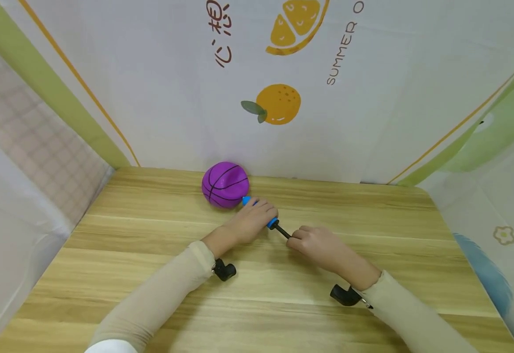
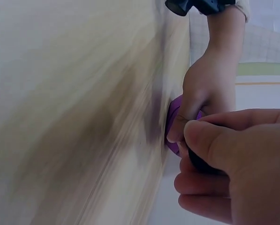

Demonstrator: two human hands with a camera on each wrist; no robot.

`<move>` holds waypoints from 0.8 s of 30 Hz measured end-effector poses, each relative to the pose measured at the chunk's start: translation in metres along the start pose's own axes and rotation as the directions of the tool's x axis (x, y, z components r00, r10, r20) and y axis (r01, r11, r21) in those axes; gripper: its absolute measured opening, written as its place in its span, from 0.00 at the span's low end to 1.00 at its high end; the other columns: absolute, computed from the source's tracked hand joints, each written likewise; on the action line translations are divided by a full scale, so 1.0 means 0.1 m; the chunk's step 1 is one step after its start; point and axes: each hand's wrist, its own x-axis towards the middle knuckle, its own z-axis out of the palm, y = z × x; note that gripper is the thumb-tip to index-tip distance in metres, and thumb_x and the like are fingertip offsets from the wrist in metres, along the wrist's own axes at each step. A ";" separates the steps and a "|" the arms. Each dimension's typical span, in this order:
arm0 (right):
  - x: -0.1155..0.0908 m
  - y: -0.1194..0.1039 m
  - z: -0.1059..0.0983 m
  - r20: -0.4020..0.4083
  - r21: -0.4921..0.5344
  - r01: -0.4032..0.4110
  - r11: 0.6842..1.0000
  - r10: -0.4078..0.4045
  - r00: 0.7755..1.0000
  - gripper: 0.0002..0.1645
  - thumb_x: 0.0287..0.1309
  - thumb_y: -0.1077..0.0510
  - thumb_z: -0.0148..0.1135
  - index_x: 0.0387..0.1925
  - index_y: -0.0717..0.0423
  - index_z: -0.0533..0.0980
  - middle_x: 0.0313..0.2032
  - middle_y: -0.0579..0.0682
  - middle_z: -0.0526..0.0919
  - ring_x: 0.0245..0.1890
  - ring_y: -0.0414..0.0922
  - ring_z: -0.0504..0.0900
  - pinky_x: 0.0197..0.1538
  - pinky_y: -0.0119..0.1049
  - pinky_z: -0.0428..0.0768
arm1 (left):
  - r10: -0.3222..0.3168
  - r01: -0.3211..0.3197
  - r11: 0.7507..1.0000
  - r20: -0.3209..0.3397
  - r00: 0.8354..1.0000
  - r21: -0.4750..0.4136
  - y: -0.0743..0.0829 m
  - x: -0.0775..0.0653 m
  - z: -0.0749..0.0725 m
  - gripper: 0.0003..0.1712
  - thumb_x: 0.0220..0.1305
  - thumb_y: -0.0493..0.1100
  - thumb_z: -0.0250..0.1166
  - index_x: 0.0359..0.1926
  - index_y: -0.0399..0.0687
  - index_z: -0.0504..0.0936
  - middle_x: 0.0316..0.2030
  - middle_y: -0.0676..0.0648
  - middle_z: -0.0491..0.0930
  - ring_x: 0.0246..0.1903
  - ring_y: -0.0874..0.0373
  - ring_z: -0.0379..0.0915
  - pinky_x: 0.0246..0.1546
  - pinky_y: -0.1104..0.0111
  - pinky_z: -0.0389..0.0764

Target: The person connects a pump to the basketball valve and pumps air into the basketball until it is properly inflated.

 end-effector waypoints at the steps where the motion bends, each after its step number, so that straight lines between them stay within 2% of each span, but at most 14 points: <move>1: -0.04 -0.01 -0.01 -0.004 -0.010 0.006 1.000 -0.006 1.000 0.10 0.52 0.67 0.74 0.35 0.53 0.83 0.32 0.47 0.85 0.33 0.42 0.84 0.33 0.30 0.82 | -0.004 0.004 1.000 0.002 1.000 -0.007 0.00 0.00 0.00 0.10 0.71 0.33 0.59 0.48 0.51 0.76 0.50 0.51 0.78 0.56 0.53 0.70 0.68 0.55 0.61; 8: -0.25 -0.04 -0.09 -0.067 -0.039 0.037 0.999 -0.040 0.997 0.14 0.46 0.69 0.77 0.34 0.55 0.82 0.32 0.47 0.84 0.32 0.41 0.82 0.33 0.30 0.83 | -0.025 0.025 0.999 0.010 1.000 -0.027 -0.02 0.00 -0.02 0.13 0.70 0.32 0.60 0.51 0.52 0.76 0.51 0.51 0.78 0.59 0.53 0.69 0.71 0.53 0.60; 14: -0.29 -0.01 -0.09 -0.107 -0.038 0.049 0.998 -0.053 0.993 0.16 0.45 0.71 0.76 0.38 0.58 0.82 0.34 0.49 0.84 0.33 0.42 0.82 0.34 0.31 0.83 | -0.042 0.042 0.999 0.003 0.999 -0.010 -0.02 0.02 -0.05 0.12 0.71 0.32 0.59 0.51 0.50 0.76 0.51 0.50 0.79 0.59 0.52 0.70 0.71 0.53 0.61; 15: -0.29 0.00 -0.08 -0.114 -0.043 0.054 0.998 -0.058 0.992 0.15 0.47 0.70 0.74 0.38 0.58 0.82 0.34 0.49 0.84 0.33 0.42 0.81 0.34 0.31 0.83 | -0.043 0.043 0.999 0.002 0.999 -0.003 -0.02 0.02 -0.05 0.12 0.71 0.32 0.58 0.51 0.50 0.76 0.51 0.50 0.79 0.58 0.52 0.70 0.71 0.53 0.61; 17: -0.27 0.03 -0.06 -0.129 -0.052 0.063 0.997 -0.070 0.989 0.06 0.60 0.68 0.67 0.38 0.58 0.82 0.33 0.49 0.83 0.32 0.42 0.81 0.32 0.30 0.82 | -0.045 0.045 0.999 0.001 0.999 0.001 -0.01 0.03 -0.05 0.11 0.71 0.33 0.58 0.51 0.50 0.76 0.50 0.50 0.79 0.58 0.52 0.70 0.70 0.54 0.61; 18: -0.26 0.04 -0.04 -0.137 -0.055 0.067 0.996 -0.074 0.988 0.05 0.61 0.67 0.66 0.38 0.58 0.82 0.33 0.49 0.82 0.32 0.43 0.80 0.32 0.31 0.82 | -0.047 0.047 0.999 0.001 0.999 0.002 0.00 0.03 -0.05 0.11 0.71 0.33 0.58 0.51 0.50 0.76 0.51 0.50 0.79 0.58 0.52 0.70 0.70 0.54 0.61; 19: -0.25 0.04 -0.03 -0.143 -0.058 0.070 0.996 -0.078 0.987 0.05 0.69 0.65 0.60 0.38 0.58 0.81 0.33 0.49 0.81 0.31 0.43 0.80 0.31 0.31 0.81 | -0.051 0.051 0.999 0.003 0.999 -0.001 0.00 0.03 -0.05 0.11 0.72 0.33 0.58 0.51 0.50 0.76 0.51 0.50 0.79 0.58 0.52 0.70 0.70 0.54 0.61; 20: -0.23 0.05 -0.01 -0.149 -0.057 0.073 0.996 -0.081 0.985 0.09 0.73 0.64 0.54 0.39 0.57 0.81 0.33 0.49 0.81 0.31 0.43 0.79 0.30 0.31 0.81 | -0.054 0.054 0.999 0.003 0.999 -0.002 0.01 0.04 -0.04 0.11 0.72 0.33 0.58 0.51 0.50 0.76 0.51 0.50 0.79 0.58 0.52 0.70 0.70 0.54 0.61; 22: -0.19 0.07 0.01 -0.160 -0.058 0.077 0.995 -0.085 0.983 0.10 0.74 0.63 0.53 0.39 0.57 0.81 0.32 0.49 0.80 0.31 0.43 0.78 0.29 0.31 0.80 | -0.062 0.062 0.998 0.007 0.998 -0.002 0.03 0.04 -0.04 0.10 0.73 0.34 0.58 0.51 0.50 0.76 0.51 0.50 0.79 0.58 0.52 0.69 0.70 0.54 0.60; 24: -0.15 0.08 0.03 -0.169 -0.058 0.076 0.995 -0.084 0.982 0.04 0.67 0.66 0.61 0.39 0.57 0.80 0.33 0.49 0.80 0.31 0.43 0.78 0.29 0.31 0.79 | -0.068 0.068 0.998 0.008 0.998 0.006 0.04 0.05 -0.03 0.10 0.73 0.34 0.58 0.50 0.51 0.76 0.51 0.50 0.79 0.58 0.53 0.69 0.70 0.54 0.60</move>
